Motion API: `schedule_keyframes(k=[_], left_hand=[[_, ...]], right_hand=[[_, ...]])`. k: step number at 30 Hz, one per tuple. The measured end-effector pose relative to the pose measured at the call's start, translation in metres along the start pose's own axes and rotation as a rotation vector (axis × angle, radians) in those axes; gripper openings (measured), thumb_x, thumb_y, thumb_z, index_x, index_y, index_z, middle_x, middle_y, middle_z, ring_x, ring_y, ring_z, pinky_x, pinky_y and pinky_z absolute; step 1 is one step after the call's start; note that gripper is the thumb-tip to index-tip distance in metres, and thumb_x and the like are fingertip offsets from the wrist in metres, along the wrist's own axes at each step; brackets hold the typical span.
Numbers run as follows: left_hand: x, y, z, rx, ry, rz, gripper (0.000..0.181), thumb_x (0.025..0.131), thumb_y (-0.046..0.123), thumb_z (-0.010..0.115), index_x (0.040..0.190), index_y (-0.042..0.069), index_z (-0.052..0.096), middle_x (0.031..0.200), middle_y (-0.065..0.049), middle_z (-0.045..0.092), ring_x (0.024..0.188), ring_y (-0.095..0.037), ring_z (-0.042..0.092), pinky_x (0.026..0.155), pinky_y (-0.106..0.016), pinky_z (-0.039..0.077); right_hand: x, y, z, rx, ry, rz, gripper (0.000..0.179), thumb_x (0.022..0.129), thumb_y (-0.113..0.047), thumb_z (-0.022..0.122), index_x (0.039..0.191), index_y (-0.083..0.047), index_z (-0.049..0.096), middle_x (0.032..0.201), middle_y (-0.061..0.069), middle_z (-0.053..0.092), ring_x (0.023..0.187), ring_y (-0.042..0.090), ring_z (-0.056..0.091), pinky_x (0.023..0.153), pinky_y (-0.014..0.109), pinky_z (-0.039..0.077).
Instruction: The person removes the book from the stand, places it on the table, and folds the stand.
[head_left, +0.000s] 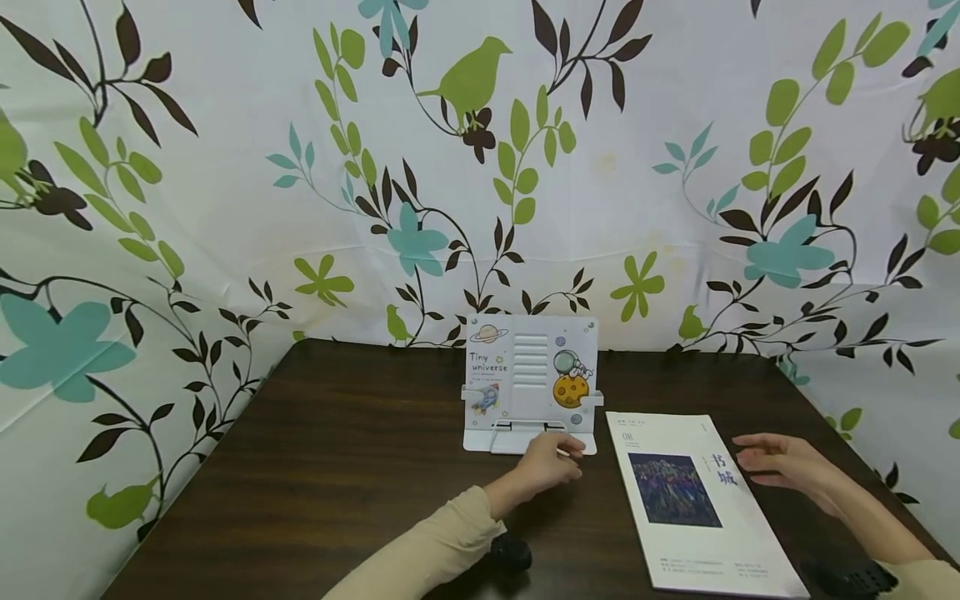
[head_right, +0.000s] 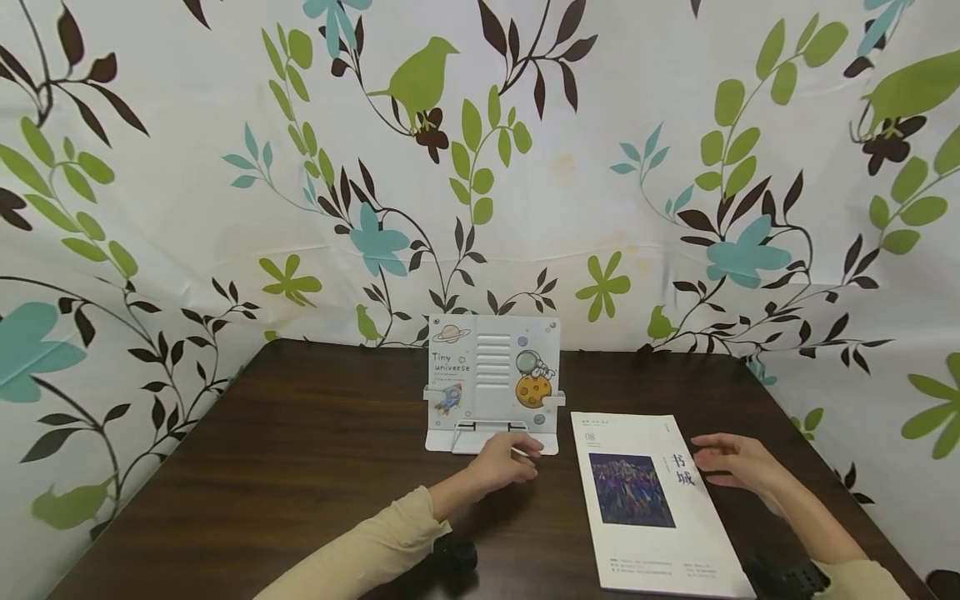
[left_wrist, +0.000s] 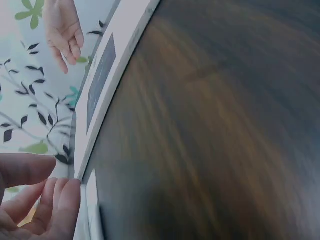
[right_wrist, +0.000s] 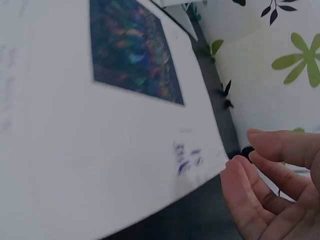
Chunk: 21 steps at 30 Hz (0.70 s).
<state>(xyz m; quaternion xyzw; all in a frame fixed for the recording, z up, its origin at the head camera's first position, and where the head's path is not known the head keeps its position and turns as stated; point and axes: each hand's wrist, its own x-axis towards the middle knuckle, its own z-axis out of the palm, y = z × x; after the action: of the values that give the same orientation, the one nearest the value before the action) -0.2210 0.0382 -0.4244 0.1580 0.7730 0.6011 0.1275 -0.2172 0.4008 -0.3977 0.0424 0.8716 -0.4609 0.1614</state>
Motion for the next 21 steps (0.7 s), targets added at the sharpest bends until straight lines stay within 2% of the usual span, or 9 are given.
schedule_keyframes(k=[5,9,13,21], left_hand=[[-0.01,-0.003,-0.034,0.022,0.036,0.027,0.031,0.071,-0.011,0.063,0.102,-0.01,0.06,0.097,-0.022,0.062,0.076,-0.02,0.063,0.057,-0.027,0.051],[-0.019,-0.008,-0.064,0.045,0.082,0.064,0.031,0.071,-0.01,0.06,0.103,-0.012,0.059,0.098,-0.025,0.061,0.075,-0.02,0.062,0.057,-0.026,0.051],[-0.026,-0.01,-0.093,0.101,0.163,0.071,0.029,0.073,-0.009,0.058,0.102,-0.011,0.061,0.095,-0.025,0.062,0.074,-0.017,0.061,0.057,-0.026,0.052],[-0.027,-0.014,-0.135,0.228,0.362,0.075,0.023,0.073,-0.01,0.057,0.095,-0.009,0.063,0.09,-0.022,0.064,0.07,-0.018,0.059,0.054,-0.027,0.05]], right_hand=[[0.008,-0.017,0.005,-0.047,0.005,-0.045,0.061,0.088,-0.021,0.058,0.128,0.018,0.033,0.113,0.025,0.056,0.097,0.03,0.059,0.08,0.04,0.05],[0.014,-0.033,0.011,-0.082,0.009,-0.082,0.054,0.089,-0.015,0.055,0.127,0.017,0.034,0.112,0.025,0.057,0.096,0.027,0.06,0.079,0.039,0.05],[0.02,-0.048,0.016,-0.101,-0.002,-0.126,0.046,0.091,-0.008,0.05,0.127,0.016,0.035,0.114,0.029,0.054,0.098,0.03,0.059,0.079,0.04,0.05],[0.035,-0.078,0.036,-0.11,-0.03,-0.19,0.06,0.087,-0.023,0.06,0.128,0.014,0.036,0.117,0.029,0.053,0.104,0.037,0.055,0.081,0.043,0.049]])
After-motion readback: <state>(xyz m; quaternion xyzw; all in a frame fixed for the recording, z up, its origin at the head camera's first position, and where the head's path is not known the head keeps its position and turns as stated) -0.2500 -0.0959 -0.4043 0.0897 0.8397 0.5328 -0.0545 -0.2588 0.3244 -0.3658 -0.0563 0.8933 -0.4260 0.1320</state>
